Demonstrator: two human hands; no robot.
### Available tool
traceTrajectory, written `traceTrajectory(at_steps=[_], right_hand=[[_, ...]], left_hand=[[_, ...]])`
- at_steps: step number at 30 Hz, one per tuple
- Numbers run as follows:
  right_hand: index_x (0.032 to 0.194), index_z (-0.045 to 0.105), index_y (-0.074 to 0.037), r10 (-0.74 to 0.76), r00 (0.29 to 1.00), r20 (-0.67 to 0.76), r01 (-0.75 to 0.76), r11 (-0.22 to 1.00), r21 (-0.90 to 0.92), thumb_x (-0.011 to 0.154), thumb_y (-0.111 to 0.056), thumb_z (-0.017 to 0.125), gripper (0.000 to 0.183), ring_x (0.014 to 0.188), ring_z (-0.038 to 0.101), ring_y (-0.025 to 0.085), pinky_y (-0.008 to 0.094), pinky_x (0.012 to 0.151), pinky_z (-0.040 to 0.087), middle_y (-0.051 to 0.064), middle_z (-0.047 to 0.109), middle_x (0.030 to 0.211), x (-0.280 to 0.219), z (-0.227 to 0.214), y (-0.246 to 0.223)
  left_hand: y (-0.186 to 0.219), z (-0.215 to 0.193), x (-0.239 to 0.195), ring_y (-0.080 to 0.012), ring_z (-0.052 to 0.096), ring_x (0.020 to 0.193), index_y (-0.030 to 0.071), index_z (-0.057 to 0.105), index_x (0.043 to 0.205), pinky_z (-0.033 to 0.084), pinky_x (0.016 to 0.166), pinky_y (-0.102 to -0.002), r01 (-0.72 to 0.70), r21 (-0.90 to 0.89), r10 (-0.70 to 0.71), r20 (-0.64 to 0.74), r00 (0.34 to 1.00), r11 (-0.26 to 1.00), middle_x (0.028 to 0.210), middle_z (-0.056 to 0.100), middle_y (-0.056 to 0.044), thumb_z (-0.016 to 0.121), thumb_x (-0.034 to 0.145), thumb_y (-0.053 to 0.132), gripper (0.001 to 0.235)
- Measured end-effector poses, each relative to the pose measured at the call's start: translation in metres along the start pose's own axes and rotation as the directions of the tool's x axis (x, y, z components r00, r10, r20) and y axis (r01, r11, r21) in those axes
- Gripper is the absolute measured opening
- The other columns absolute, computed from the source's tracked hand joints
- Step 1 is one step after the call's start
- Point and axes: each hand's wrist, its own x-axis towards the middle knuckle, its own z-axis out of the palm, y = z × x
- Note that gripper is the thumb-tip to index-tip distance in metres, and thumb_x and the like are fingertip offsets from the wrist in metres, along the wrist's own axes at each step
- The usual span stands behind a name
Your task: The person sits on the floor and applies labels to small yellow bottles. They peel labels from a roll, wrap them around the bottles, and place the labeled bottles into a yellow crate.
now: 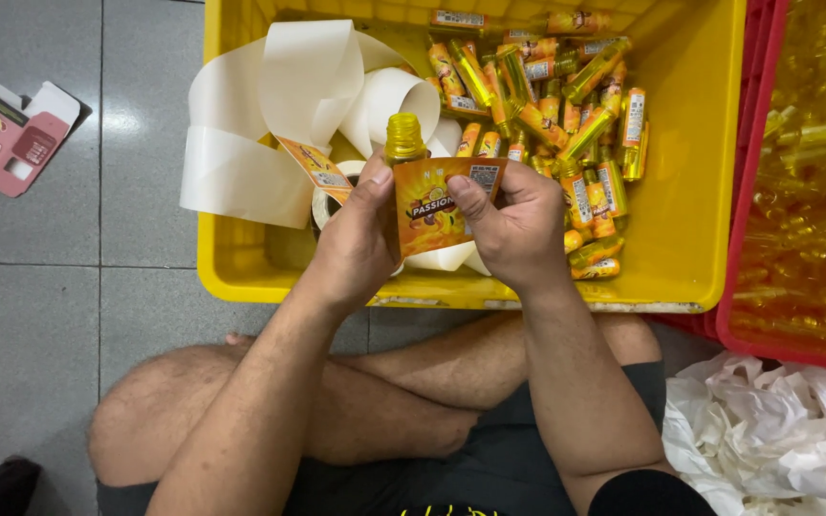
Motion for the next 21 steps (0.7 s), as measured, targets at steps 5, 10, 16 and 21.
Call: traceTrajectory(at_steps=[5,10,16,21], right_hand=[[0.088,0.072,0.002,-0.015,1.000,0.013,0.015,1.000,0.010,0.102,-0.011,0.069,0.019,0.070,0.055,0.012,0.031,0.070,0.055,0.010,0.065,0.069,0.001,0.002,-0.002],[0.081,0.069,-0.003,-0.030,0.998,0.058,0.028,0.999,0.030,0.106,-0.012,0.062,0.027,0.067,0.050,0.010,0.027,0.069,0.051,0.005,0.058,0.066,0.002,-0.001,-0.003],[0.072,0.067,-0.004,-0.039,0.990,0.133,0.036,0.999,0.021,0.110,-0.016,0.053,0.043,0.057,0.053,0.013,0.029,0.064,0.051,0.008,0.060,0.059,0.005,-0.016,0.005],[0.071,0.069,-0.006,-0.051,0.962,0.268,0.056,0.998,-0.012,0.111,-0.018,0.050,0.046,0.058,0.052,0.016,0.032,0.066,0.050,0.008,0.061,0.060,0.011,-0.016,-0.024]], left_hand=[[-0.002,0.000,-0.001,-0.0403,0.017,0.157,0.005,0.016,0.162,0.011,0.128,-0.055,0.016,-0.023,-0.016,0.000,1.000,1.000,0.167,0.020,-0.024,0.035,0.109,0.037,0.065],[-0.010,-0.013,-0.002,-0.0354,0.026,0.153,0.010,0.018,0.163,0.018,0.128,-0.051,0.041,-0.095,-0.040,0.013,0.999,0.995,0.164,0.029,-0.018,0.038,0.107,0.038,0.066],[-0.033,-0.054,0.002,-0.0352,0.047,0.138,0.008,0.025,0.160,0.034,0.119,-0.055,-0.046,0.203,0.019,0.133,0.991,0.978,0.146,0.048,-0.024,0.062,0.099,0.046,0.081],[-0.010,-0.042,0.003,-0.0140,0.060,0.090,0.009,0.051,0.124,0.054,0.084,-0.035,-0.007,0.353,-0.028,0.093,0.995,0.935,0.091,0.060,-0.003,0.077,0.092,0.035,0.049]])
